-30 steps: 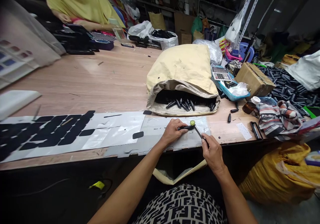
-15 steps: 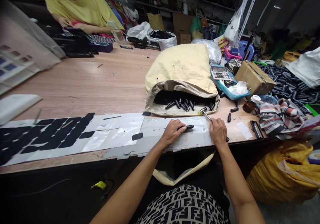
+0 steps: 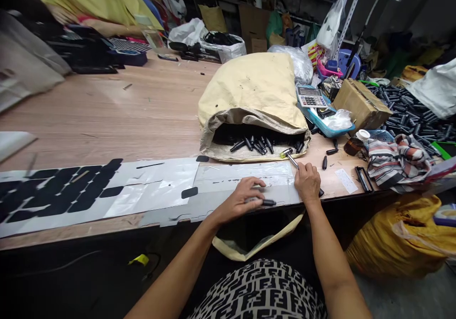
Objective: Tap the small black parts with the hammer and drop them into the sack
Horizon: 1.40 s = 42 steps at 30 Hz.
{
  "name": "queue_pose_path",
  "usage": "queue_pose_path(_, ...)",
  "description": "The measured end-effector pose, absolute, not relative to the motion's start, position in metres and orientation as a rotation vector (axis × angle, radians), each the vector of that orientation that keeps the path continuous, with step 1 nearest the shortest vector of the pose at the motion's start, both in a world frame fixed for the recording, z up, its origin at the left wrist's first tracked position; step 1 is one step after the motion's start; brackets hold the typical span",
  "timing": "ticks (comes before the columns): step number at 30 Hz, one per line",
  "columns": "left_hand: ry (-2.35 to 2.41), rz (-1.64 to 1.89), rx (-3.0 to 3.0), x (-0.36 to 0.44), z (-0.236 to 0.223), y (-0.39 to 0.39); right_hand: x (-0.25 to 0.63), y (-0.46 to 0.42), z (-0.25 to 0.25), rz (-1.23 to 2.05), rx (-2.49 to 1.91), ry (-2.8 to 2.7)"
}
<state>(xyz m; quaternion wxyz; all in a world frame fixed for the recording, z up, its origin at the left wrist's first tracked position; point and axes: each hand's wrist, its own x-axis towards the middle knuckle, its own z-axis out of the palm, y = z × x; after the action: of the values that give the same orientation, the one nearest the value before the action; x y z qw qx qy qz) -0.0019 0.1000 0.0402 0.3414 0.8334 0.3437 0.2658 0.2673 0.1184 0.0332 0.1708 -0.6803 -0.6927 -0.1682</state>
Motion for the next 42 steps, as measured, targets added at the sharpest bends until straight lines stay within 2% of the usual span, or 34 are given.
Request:
queue_pose_path(5, 0.876, 0.496, 2.316, -0.007, 0.035, 0.057, 0.266, 0.119, 0.033, -0.470, -1.936, -1.967)
queue_pose_path(8, 0.866, 0.532, 2.301, -0.007, 0.036, 0.056, 0.264, 0.118, 0.034, -0.473, -1.939, -1.967)
queue_pose_path(11, 1.015, 0.736, 2.192, -0.008, 0.042, 0.088, 0.263, 0.118, 0.035, -0.461, -1.952, -1.966)
queue_pose_path(15, 1.612, 0.993, 1.999, -0.014, 0.048, 0.162, 0.263, 0.119, 0.035, -0.448, -1.960, -1.960)
queue_pose_path(18, 1.984, 0.875, 1.905, -0.017, 0.044, 0.208, 0.264, 0.119, 0.035, -0.443, -1.945, -1.967)
queue_pose_path(23, 2.152, 0.680, 1.887, -0.016, 0.027, 0.235, 0.265, 0.119, 0.032, -0.425, -1.962, -1.961)
queue_pose_path(29, 2.125, 0.849, 1.891, -0.025, 0.025, 0.209, 0.264, 0.119, 0.032, -0.433, -1.966, -1.965)
queue_pose_path(32, 1.864, 0.939, 1.967, -0.018, 0.030, 0.181, 0.264, 0.120, 0.033, -0.426, -1.964, -1.966)
queue_pose_path(36, 1.403, 0.890, 2.040, 0.006, 0.029, 0.152, 0.264, 0.119, 0.033, -0.443, -1.970, -1.963)
queue_pose_path(42, 1.375, 0.840, 1.996, 0.020, 0.018, 0.148, 0.266, 0.120, 0.034, -0.427, -1.978, -1.965)
